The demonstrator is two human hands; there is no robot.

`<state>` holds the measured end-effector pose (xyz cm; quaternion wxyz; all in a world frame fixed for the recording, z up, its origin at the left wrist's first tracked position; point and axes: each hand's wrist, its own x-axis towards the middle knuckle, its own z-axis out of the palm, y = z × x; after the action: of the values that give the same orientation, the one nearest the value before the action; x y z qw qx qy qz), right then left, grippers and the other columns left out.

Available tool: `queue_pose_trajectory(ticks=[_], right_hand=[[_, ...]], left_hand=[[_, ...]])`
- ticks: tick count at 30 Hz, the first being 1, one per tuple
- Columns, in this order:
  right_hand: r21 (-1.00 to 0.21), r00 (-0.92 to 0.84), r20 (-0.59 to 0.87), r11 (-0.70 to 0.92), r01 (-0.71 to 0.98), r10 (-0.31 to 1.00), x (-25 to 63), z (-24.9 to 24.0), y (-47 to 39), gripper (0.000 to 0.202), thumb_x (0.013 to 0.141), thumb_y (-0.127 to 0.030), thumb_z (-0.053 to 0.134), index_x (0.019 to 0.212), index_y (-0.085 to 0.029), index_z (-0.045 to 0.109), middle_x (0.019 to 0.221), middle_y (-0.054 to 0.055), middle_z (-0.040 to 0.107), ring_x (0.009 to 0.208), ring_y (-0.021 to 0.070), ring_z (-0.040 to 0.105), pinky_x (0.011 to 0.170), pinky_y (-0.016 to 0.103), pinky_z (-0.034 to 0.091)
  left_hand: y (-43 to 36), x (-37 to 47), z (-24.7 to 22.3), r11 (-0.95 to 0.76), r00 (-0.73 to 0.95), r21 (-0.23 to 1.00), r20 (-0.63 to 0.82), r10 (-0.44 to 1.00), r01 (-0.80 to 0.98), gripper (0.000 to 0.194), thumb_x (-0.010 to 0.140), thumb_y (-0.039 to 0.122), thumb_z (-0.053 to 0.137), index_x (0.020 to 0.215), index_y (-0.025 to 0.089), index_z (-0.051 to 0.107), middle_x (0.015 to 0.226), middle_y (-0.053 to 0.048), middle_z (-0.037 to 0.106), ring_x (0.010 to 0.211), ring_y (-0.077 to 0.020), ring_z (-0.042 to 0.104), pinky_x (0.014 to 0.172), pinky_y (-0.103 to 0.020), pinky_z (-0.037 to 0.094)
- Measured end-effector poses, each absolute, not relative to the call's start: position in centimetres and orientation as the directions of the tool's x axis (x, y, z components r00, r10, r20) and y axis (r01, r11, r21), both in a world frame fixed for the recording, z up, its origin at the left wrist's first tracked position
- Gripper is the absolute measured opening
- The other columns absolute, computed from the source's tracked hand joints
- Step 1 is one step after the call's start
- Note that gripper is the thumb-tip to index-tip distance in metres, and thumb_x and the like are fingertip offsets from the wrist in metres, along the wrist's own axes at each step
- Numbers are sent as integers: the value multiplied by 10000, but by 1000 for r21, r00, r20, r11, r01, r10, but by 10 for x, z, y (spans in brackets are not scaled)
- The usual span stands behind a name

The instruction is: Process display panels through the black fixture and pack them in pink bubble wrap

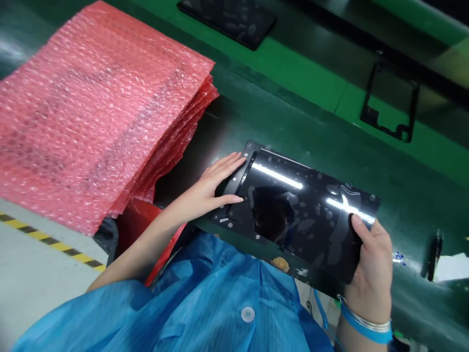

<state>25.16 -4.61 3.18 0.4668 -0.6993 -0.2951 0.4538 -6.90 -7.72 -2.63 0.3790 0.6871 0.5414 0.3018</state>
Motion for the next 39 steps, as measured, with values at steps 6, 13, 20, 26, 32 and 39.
queue_pose_trajectory(ticks=[6, 13, 20, 26, 32, 39], right_hand=[[-916, 394, -336, -393, 72, 856, 249, 28, -45, 373, 476, -372, 881, 779, -220, 726, 714, 43, 727, 721, 321, 751, 672, 474, 649], [-905, 401, -335, -409, 114, 853, 247, 29, -44, 316, 494, -366, 858, 751, -237, 729, 713, 61, 720, 767, 345, 751, 683, 499, 635], [-904, 407, -325, -407, 130, 853, 245, 32, -42, 353, 480, -361, 877, 773, -228, 734, 734, 36, 728, 758, 316, 750, 690, 459, 634], [-908, 399, -333, -404, 108, 855, 244, 33, -43, 396, 469, -365, 893, 796, -210, 734, 692, 24, 720, 734, 307, 748, 683, 439, 633], [-900, 396, -341, -418, 124, 852, 246, 32, -43, 401, 490, -381, 896, 809, -209, 723, 685, 13, 719, 731, 299, 746, 698, 444, 629], [-884, 394, -364, -446, 140, 844, 242, 31, -42, 431, 480, -405, 897, 824, -224, 711, 699, 15, 719, 670, 291, 723, 679, 450, 603]], left_hand=[[-80, -67, -35, -172, 238, 790, 34, 971, 589, 826, 942, 665, 550, 1624, 272, 299, 1698, -137, 242, 1581, -305, 199, 1255, -568, 201], [-82, -65, -29, -172, 244, 756, 17, 970, 631, 773, 962, 548, 608, 1626, 323, 284, 1701, -123, 235, 1578, -329, 199, 1230, -602, 244], [-82, -65, -31, -225, 268, 738, 62, 961, 636, 541, 987, 476, 596, 1508, 354, 511, 1706, -106, 227, 1578, -320, 207, 1219, -591, 270], [-83, -64, -36, -279, 281, 706, 117, 953, 651, 490, 959, 443, 658, 1437, 357, 593, 1709, -104, 210, 1577, -337, 204, 1206, -610, 281], [-83, -61, -33, -279, 270, 693, 125, 955, 665, 478, 963, 475, 637, 1413, 314, 621, 1698, -145, 228, 1578, -328, 201, 1198, -593, 304], [-84, -58, -33, -244, 247, 682, 96, 964, 689, 489, 954, 460, 658, 1426, 344, 604, 1699, -118, 238, 1580, -316, 199, 1201, -580, 319]])
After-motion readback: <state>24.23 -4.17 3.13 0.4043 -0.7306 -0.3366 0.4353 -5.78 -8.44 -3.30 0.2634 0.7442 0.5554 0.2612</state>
